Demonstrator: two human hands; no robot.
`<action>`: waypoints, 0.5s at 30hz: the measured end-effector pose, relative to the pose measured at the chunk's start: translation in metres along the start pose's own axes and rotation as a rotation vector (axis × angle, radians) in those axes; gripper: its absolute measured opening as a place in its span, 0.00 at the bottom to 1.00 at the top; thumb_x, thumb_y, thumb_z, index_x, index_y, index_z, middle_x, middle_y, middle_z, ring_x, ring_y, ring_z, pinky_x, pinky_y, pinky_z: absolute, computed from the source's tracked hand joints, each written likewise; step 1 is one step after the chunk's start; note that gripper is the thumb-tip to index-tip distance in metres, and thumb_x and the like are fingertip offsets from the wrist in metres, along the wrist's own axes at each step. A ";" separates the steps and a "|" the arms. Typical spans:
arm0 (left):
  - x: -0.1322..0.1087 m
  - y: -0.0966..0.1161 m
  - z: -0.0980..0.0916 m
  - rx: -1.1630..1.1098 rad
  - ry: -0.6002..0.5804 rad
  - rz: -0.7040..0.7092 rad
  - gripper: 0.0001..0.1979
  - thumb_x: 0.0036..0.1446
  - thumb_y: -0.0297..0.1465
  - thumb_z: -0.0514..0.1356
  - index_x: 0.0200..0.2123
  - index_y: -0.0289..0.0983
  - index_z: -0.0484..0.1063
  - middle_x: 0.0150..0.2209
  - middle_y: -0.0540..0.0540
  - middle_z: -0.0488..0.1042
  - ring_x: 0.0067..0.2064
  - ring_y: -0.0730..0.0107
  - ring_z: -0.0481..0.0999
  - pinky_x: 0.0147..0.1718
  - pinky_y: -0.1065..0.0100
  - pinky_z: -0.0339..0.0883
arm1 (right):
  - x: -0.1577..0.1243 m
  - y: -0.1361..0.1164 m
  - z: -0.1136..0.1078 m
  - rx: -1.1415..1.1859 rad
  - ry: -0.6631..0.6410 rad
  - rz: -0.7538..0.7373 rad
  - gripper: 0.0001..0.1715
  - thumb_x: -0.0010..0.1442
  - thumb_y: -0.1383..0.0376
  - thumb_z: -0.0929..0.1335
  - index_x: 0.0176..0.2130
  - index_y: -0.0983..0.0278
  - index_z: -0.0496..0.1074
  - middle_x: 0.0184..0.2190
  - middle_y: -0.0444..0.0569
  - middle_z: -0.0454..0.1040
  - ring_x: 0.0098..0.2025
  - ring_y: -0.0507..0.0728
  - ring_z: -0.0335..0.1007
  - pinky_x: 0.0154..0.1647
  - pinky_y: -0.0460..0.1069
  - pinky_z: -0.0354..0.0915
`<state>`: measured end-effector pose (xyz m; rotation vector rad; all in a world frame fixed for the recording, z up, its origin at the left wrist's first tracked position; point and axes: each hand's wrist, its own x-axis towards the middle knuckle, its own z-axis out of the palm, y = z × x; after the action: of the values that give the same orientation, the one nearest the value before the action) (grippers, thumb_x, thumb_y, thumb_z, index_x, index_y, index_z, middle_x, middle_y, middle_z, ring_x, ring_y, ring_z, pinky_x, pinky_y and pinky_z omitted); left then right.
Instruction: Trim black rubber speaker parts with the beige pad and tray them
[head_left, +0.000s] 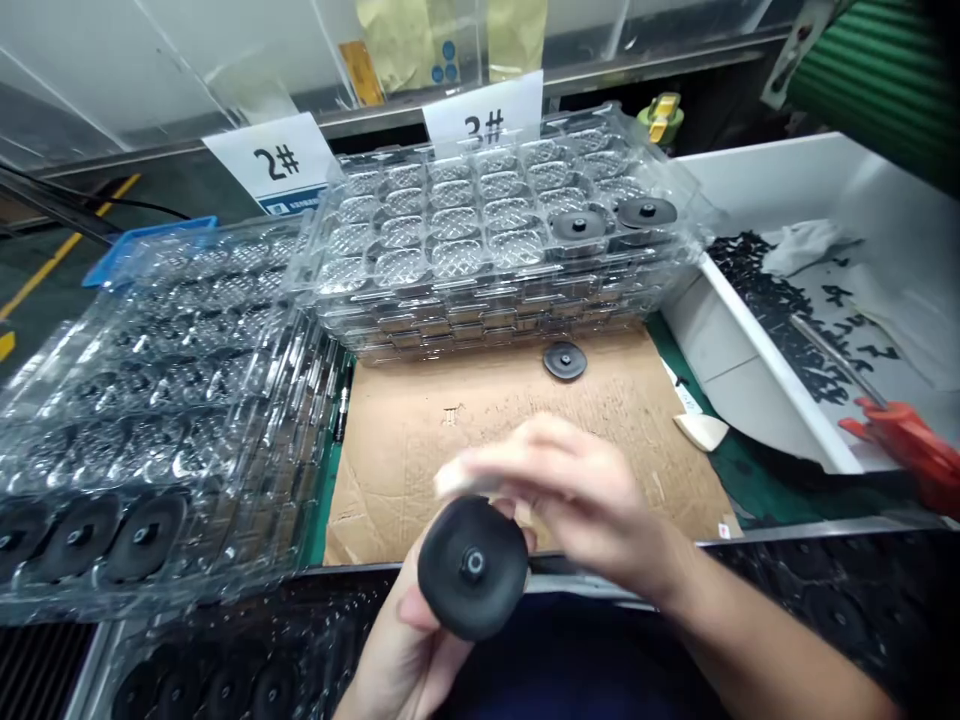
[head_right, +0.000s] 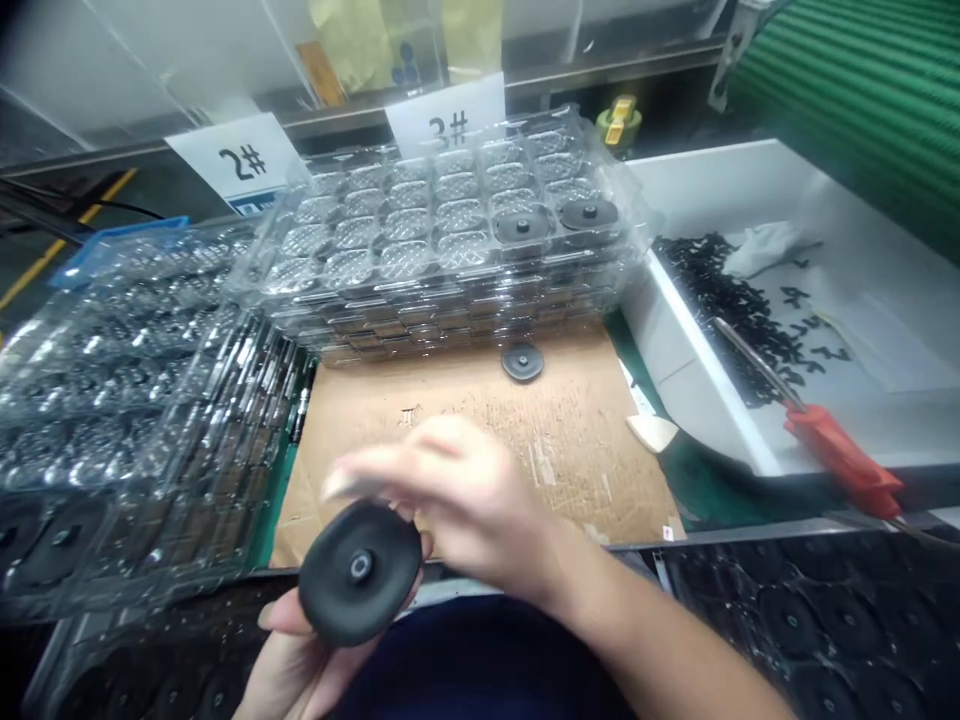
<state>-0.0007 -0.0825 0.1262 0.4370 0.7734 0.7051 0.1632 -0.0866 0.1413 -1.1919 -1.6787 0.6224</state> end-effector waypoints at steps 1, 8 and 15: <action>-0.001 0.002 -0.005 -0.032 -0.019 -0.042 0.28 0.35 0.47 0.65 0.41 0.41 0.75 0.39 0.47 0.78 0.39 0.61 0.77 0.38 0.65 0.71 | -0.008 0.011 0.003 -0.015 0.081 0.157 0.15 0.65 0.65 0.59 0.48 0.60 0.68 0.40 0.47 0.71 0.38 0.50 0.67 0.39 0.45 0.64; 0.000 0.006 -0.024 -0.208 -0.194 -0.192 0.27 0.34 0.42 0.67 0.43 0.49 0.73 0.46 0.51 0.76 0.45 0.62 0.76 0.45 0.68 0.69 | -0.081 0.075 0.036 -0.127 -0.027 0.446 0.16 0.62 0.67 0.59 0.47 0.62 0.69 0.38 0.49 0.74 0.41 0.55 0.70 0.41 0.52 0.67; 0.004 -0.005 -0.026 -0.171 -0.224 -0.206 0.26 0.42 0.40 0.65 0.48 0.43 0.71 0.46 0.46 0.75 0.49 0.57 0.73 0.51 0.64 0.64 | -0.033 -0.006 -0.003 -0.204 0.096 0.052 0.17 0.64 0.66 0.59 0.52 0.58 0.65 0.42 0.46 0.73 0.40 0.52 0.67 0.40 0.48 0.61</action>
<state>-0.0161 -0.0805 0.1044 0.2709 0.5329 0.5142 0.1658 -0.1190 0.1338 -1.3926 -1.6635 0.4249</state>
